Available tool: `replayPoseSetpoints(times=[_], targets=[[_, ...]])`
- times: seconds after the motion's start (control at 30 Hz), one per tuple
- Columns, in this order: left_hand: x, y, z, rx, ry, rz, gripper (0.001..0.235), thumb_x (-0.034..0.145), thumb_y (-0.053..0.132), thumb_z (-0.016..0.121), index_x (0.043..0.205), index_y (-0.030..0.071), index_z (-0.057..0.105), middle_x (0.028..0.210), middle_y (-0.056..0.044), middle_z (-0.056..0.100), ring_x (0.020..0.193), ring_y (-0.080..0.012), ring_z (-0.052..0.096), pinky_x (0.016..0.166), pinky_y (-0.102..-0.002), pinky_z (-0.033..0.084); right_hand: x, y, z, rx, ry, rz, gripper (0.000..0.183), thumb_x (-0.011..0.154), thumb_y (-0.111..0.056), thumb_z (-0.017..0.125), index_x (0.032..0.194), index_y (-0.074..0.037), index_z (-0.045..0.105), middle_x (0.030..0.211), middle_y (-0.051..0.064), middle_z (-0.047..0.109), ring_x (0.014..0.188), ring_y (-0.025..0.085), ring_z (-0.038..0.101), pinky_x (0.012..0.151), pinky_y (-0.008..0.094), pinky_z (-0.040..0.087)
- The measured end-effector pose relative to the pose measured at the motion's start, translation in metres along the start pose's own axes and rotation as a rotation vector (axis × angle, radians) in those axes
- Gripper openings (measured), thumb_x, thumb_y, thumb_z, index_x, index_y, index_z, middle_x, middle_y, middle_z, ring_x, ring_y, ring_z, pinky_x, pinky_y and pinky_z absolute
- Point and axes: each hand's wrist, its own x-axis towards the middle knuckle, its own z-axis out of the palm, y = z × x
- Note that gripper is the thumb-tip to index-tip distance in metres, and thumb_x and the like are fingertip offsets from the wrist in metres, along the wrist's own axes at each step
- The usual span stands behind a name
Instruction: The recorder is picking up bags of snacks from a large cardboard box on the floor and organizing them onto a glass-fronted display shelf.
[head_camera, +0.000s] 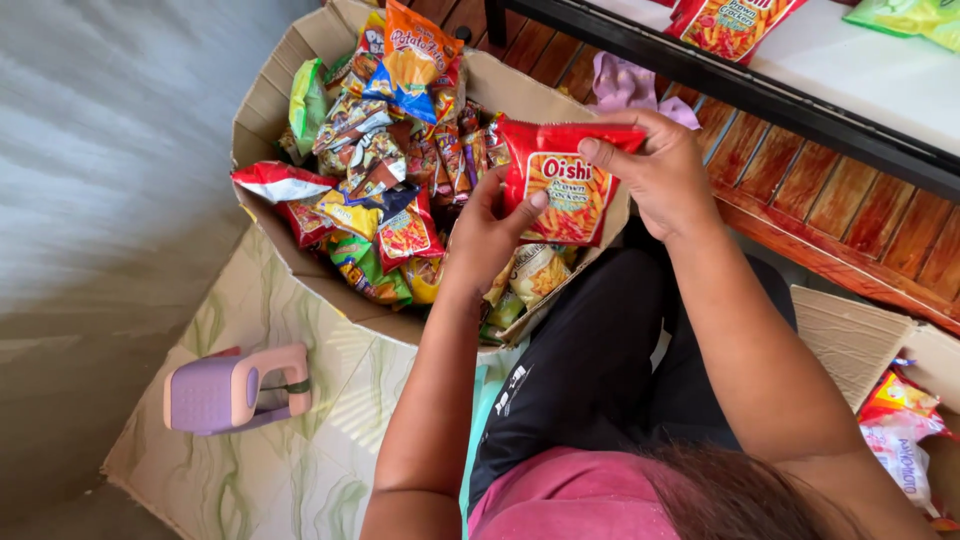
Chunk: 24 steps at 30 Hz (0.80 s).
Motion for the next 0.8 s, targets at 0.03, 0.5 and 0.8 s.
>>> replayPoseSetpoints(times=[0.03, 0.5, 0.8], targets=[[0.007, -0.004, 0.005, 0.000, -0.006, 0.001, 0.049, 0.094, 0.022, 0.076, 0.135, 0.001, 0.058, 0.112, -0.010, 0.075, 0.098, -0.0137, 0.071, 0.088, -0.030, 0.058, -0.002, -0.006, 0.003, -0.001, 0.005, -0.002, 0.022, 0.096, -0.001, 0.082, 0.115, 0.002, 0.072, 0.110, 0.012, 0.075, 0.100, 0.016, 0.070, 0.094, 0.031, 0.059], [0.231, -0.013, 0.056, 0.815, 0.348, 0.345, 0.063, 0.082, 0.047, 0.085, 0.136, 0.022, 0.063, 0.109, -0.018, 0.069, 0.106, -0.0376, 0.063, 0.092, -0.046, 0.052, 0.115, 0.026, -0.050, -0.452, 0.404, -0.019, 0.024, 0.093, -0.007, 0.077, 0.114, 0.000, 0.068, 0.106, 0.007, 0.077, 0.088, 0.013, 0.071, 0.078, 0.029, 0.058], [0.341, -0.040, 0.080, 0.596, 0.174, 0.407, 0.057, 0.086, 0.031, 0.077, 0.139, 0.017, 0.059, 0.110, -0.018, 0.076, 0.104, -0.0384, 0.072, 0.086, -0.048, 0.057, 0.209, 0.093, -0.103, -0.995, 0.593, -0.205, 0.034, 0.094, -0.013, 0.075, 0.122, 0.002, 0.062, 0.117, 0.026, 0.070, 0.105, 0.043, 0.069, 0.090, 0.046, 0.054]])
